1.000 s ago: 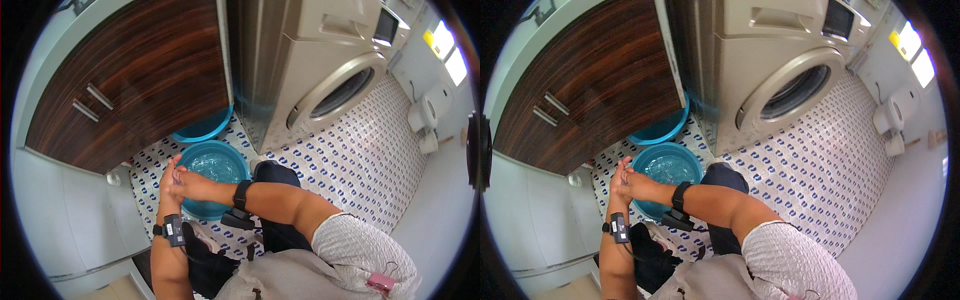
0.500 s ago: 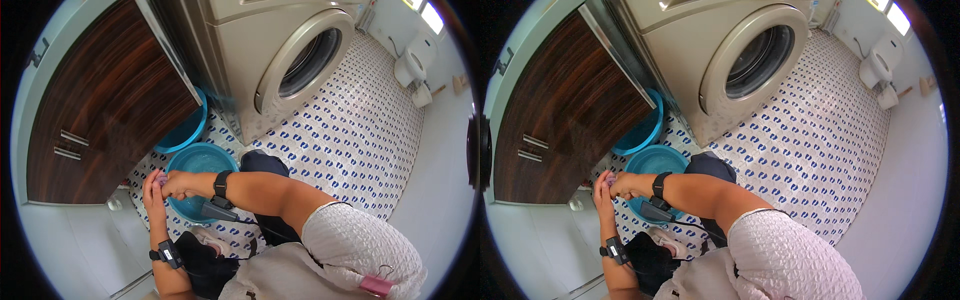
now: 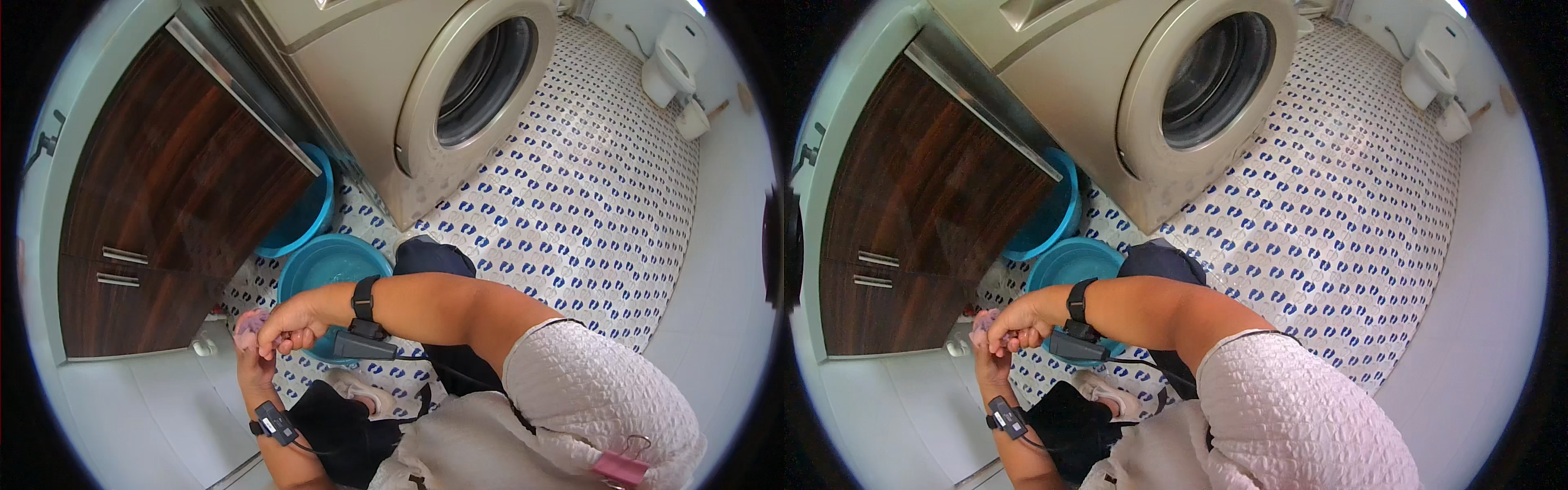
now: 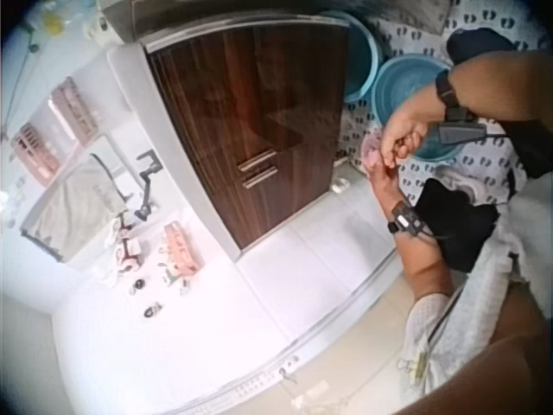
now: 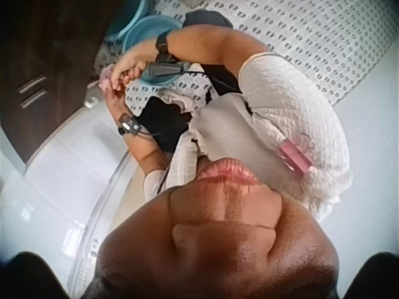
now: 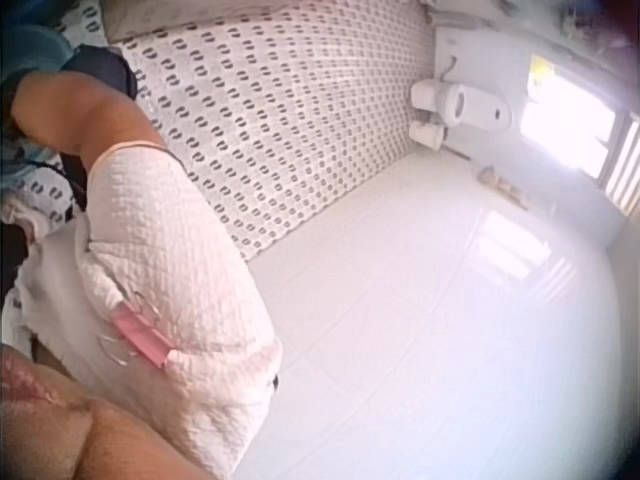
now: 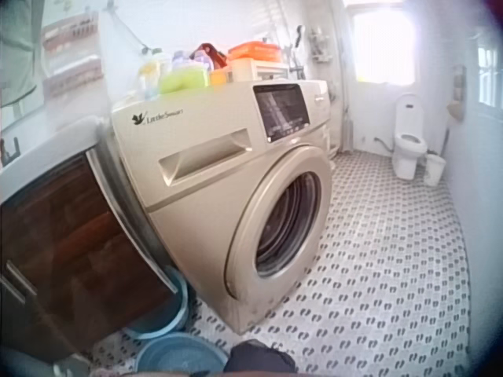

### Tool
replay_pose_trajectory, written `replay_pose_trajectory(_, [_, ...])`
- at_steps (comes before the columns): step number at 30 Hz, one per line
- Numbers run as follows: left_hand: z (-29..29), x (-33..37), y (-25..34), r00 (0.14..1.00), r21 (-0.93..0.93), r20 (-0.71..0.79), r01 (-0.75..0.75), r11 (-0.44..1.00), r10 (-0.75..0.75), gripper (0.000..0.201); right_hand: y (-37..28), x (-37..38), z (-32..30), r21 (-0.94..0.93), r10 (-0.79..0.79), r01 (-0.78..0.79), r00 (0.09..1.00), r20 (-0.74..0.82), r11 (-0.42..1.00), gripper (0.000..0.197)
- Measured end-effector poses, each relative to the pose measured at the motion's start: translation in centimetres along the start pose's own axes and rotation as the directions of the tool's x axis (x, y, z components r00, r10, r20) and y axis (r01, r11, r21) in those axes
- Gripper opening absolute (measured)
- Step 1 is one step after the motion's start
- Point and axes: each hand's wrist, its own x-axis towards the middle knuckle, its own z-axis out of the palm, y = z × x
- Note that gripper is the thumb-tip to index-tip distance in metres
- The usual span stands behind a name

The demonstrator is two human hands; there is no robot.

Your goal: The person wipes a glass door with a cloth, rinses the cloth in a basin of water, and wipes the inside and outside surfaces of a cabinet door under a sink.

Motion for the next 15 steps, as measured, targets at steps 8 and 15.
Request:
replay_pose_trajectory(8, [0.6, 2.0, -0.9, 0.972, 0.201, -0.228, -0.006, 0.98, 0.053, 0.019, 1.8, 2.7, -1.0, -0.88, -0.545, -0.221, 0.714, -0.439, 0.42, 0.015])
replay_pose_trajectory(15, [-0.1, 2.8, -3.9, 0.858, 0.154, -0.514, 0.103, 0.983, -0.009, 0.01, 3.2, 2.6, -1.1, -0.92, -0.672, -0.339, 0.637, -0.378, 0.196, 0.019])
